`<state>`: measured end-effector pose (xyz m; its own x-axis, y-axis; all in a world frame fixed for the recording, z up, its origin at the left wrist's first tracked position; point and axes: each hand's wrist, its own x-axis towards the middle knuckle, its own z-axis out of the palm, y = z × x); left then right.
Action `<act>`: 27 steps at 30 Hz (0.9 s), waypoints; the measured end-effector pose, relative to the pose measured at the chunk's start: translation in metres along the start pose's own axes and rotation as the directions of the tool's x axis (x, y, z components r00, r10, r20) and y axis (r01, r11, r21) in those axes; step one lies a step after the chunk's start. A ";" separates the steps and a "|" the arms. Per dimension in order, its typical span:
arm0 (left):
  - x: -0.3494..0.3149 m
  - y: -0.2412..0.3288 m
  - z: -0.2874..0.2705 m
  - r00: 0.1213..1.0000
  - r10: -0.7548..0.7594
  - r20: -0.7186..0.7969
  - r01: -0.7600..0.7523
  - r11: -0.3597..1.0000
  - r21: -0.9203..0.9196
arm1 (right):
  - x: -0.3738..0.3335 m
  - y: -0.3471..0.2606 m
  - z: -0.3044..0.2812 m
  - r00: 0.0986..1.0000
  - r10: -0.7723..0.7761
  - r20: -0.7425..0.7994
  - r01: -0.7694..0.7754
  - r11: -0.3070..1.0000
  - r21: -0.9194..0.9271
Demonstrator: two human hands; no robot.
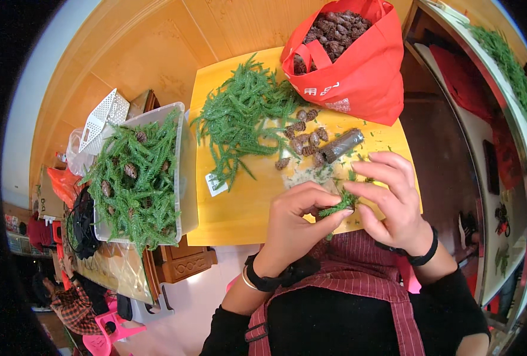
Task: Using a hand tool to trim and prepare small evergreen branches on a workbench.
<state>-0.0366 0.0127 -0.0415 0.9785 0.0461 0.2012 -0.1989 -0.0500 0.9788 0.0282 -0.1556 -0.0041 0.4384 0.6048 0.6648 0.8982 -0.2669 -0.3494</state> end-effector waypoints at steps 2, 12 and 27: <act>0.000 0.003 0.000 1.000 -0.027 0.016 0.026 1.000 0.004 | 0.007 0.004 -0.005 0.998 0.018 0.062 -0.019 1.000 0.007; 0.002 0.009 -0.003 0.989 -0.067 0.135 0.062 0.997 0.046 | 0.021 0.029 -0.012 0.900 -0.067 0.430 -0.146 0.885 0.442; 0.006 0.012 -0.004 0.982 -0.066 0.174 0.050 0.994 0.095 | 0.022 0.032 -0.006 0.806 0.082 0.586 -0.498 0.630 0.596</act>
<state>-0.0335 0.0168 -0.0286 0.9841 -0.1253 0.1262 -0.1437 -0.1419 0.9794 0.0672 -0.1555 0.0033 0.4072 0.9054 0.1200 0.3270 -0.0218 -0.9448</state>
